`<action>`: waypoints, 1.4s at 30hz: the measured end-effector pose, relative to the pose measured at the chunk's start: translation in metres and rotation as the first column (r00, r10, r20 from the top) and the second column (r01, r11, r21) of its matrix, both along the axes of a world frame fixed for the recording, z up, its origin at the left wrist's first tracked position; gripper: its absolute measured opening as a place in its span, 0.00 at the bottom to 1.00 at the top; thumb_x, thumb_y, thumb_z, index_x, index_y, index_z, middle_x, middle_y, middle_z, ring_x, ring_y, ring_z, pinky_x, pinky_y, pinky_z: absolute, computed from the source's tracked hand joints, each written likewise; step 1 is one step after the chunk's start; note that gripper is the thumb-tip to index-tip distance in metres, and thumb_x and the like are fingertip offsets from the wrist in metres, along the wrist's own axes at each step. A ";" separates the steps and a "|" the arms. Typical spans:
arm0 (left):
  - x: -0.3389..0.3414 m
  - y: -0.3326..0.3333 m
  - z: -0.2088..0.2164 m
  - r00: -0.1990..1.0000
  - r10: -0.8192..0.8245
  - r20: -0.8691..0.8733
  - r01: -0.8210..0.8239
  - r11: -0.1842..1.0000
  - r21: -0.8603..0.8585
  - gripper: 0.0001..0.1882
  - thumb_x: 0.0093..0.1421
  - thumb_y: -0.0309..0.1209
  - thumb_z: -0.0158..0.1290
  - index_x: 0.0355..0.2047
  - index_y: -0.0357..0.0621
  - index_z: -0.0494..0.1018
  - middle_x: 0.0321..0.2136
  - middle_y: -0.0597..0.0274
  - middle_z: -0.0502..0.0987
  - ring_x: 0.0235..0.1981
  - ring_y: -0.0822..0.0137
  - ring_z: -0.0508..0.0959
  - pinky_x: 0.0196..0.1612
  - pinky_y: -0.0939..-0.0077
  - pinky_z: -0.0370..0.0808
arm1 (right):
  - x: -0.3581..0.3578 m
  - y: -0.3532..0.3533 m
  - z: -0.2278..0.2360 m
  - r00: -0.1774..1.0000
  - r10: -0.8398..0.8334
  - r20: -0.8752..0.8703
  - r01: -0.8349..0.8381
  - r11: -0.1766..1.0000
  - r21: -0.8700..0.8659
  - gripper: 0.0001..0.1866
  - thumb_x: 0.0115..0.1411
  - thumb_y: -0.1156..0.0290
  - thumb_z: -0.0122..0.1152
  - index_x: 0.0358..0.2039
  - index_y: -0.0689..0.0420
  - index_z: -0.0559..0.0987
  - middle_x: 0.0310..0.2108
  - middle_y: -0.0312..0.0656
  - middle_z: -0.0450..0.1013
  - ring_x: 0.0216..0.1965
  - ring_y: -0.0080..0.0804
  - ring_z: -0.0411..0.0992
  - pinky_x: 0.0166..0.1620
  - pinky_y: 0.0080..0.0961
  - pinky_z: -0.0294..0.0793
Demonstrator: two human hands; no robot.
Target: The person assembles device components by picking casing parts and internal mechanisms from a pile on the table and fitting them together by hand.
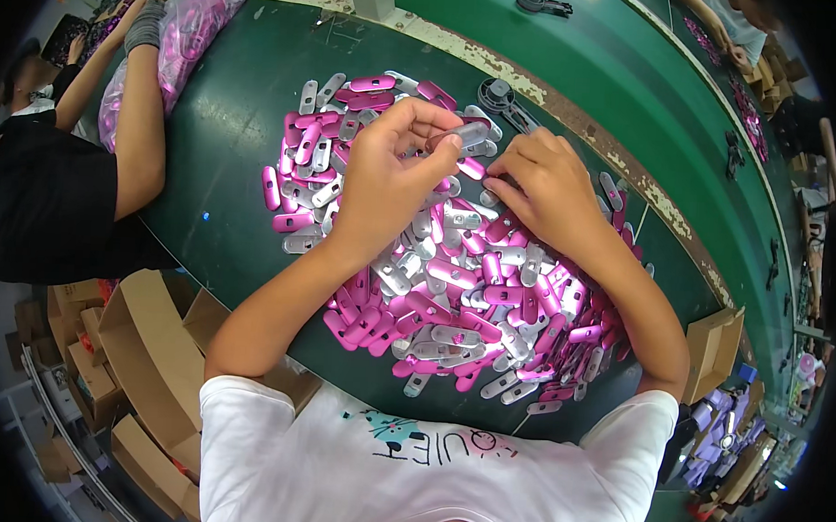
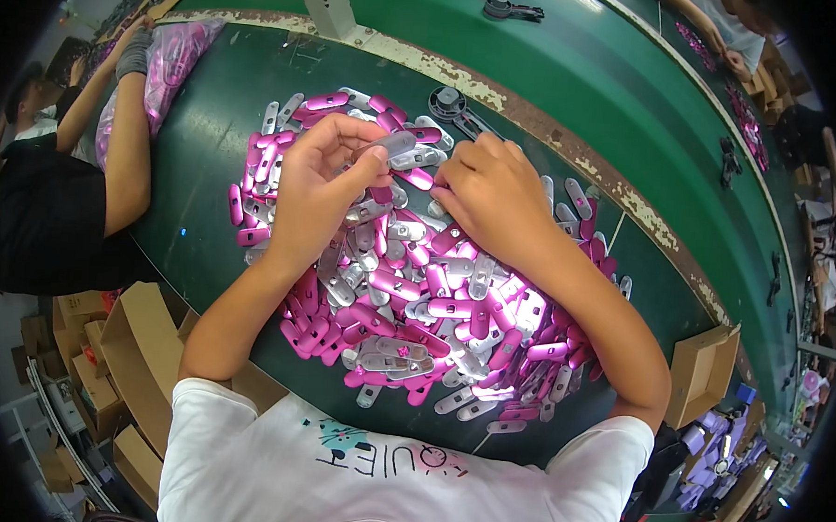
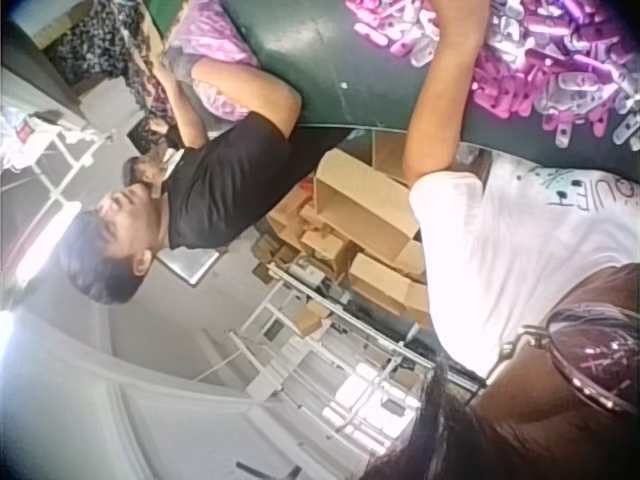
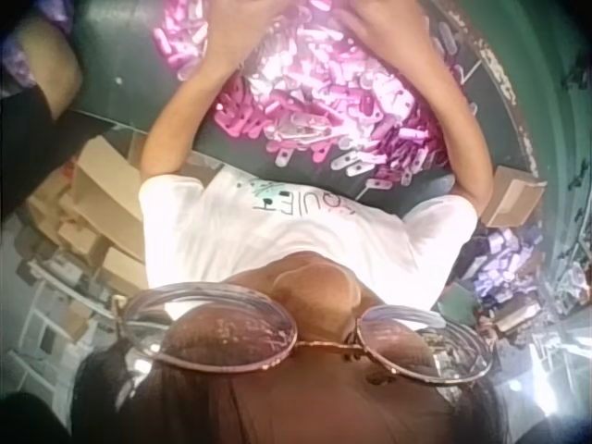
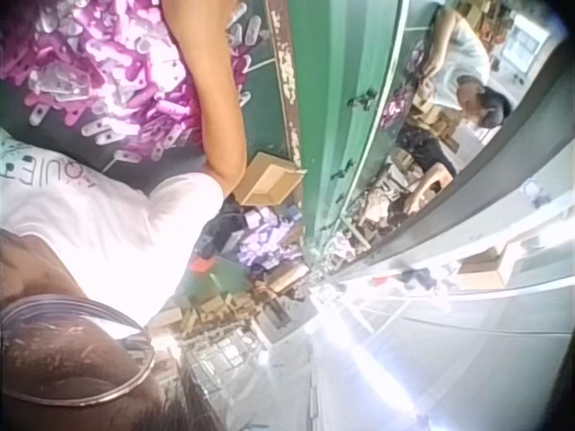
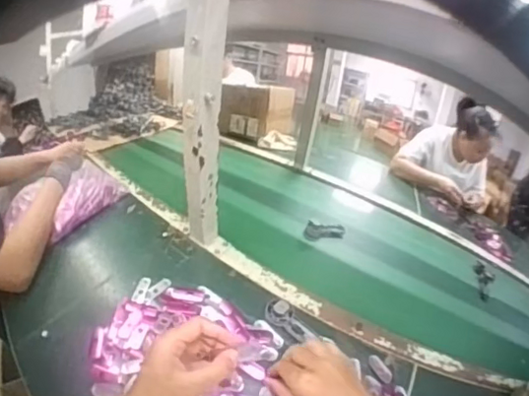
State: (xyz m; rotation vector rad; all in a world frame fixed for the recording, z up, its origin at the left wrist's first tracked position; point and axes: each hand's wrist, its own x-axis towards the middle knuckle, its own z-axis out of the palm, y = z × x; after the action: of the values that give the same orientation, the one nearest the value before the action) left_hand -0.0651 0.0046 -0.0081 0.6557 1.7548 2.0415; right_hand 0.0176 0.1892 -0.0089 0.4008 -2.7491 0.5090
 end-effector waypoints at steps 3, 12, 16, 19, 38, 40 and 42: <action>-0.003 0.000 -0.004 1.000 -0.024 -0.017 0.023 1.000 -0.019 0.08 0.58 0.22 0.53 0.38 0.33 0.70 0.32 0.60 0.75 0.32 0.76 0.76 0.35 0.83 0.77 | -0.003 -0.004 -0.003 1.000 -0.008 0.014 0.005 0.988 0.153 0.07 0.49 0.69 0.64 0.27 0.57 0.78 0.26 0.40 0.70 0.32 0.38 0.70 0.39 0.36 0.69; 0.010 0.002 -0.001 0.973 -0.097 0.210 0.086 0.994 0.064 0.08 0.58 0.22 0.53 0.37 0.32 0.70 0.30 0.62 0.75 0.30 0.75 0.77 0.34 0.84 0.75 | 0.015 -0.002 0.010 0.980 -0.036 0.197 0.165 0.706 -0.689 0.04 0.56 0.79 0.58 0.32 0.65 0.78 0.28 0.40 0.73 0.26 0.20 0.71 0.29 0.17 0.70; 0.010 0.001 -0.010 0.993 -0.119 0.026 0.120 0.992 -0.029 0.09 0.58 0.20 0.51 0.40 0.34 0.73 0.31 0.65 0.73 0.31 0.76 0.76 0.35 0.84 0.76 | 0.021 -0.011 0.021 0.989 -0.002 0.147 0.110 0.675 -0.730 0.06 0.55 0.79 0.61 0.34 0.64 0.80 0.27 0.40 0.73 0.25 0.19 0.70 0.28 0.17 0.69; 0.015 0.004 -0.012 0.981 -0.105 -0.162 0.099 0.994 -0.044 0.12 0.57 0.19 0.51 0.43 0.35 0.72 0.31 0.64 0.72 0.31 0.77 0.75 0.35 0.85 0.75 | 0.022 -0.012 0.017 0.999 -0.013 -0.041 -0.011 0.848 -0.530 0.07 0.53 0.79 0.62 0.34 0.64 0.79 0.27 0.40 0.72 0.25 0.22 0.72 0.27 0.19 0.70; 0.026 0.003 -0.001 0.881 -0.294 0.372 0.251 0.955 0.159 0.11 0.59 0.26 0.56 0.41 0.34 0.72 0.36 0.58 0.77 0.37 0.72 0.79 0.38 0.79 0.81 | 0.026 -0.005 0.015 0.998 0.039 -0.047 -0.059 0.799 -0.599 0.06 0.49 0.81 0.66 0.28 0.63 0.77 0.28 0.40 0.73 0.26 0.23 0.72 0.29 0.19 0.72; 0.026 0.005 -0.004 0.877 -0.314 0.364 0.259 0.946 0.193 0.12 0.59 0.26 0.56 0.41 0.34 0.72 0.36 0.58 0.77 0.37 0.72 0.79 0.38 0.79 0.81 | 0.025 -0.002 0.014 0.997 0.076 -0.015 -0.068 0.763 -0.642 0.07 0.50 0.81 0.65 0.30 0.63 0.76 0.28 0.38 0.71 0.26 0.22 0.72 0.29 0.17 0.71; 0.025 0.005 -0.004 0.874 -0.333 0.355 0.266 0.937 0.226 0.12 0.59 0.26 0.56 0.42 0.35 0.71 0.36 0.57 0.77 0.36 0.72 0.79 0.37 0.79 0.81 | 0.024 -0.005 0.014 0.993 0.115 0.015 -0.074 0.725 -0.684 0.08 0.51 0.81 0.65 0.32 0.62 0.76 0.28 0.37 0.70 0.26 0.20 0.71 0.29 0.15 0.70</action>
State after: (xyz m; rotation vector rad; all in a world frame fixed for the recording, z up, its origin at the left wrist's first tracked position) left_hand -0.0402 0.0096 -0.0125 0.4912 1.1820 1.9500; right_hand 0.0413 0.1844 0.0054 0.3314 -2.3526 1.5125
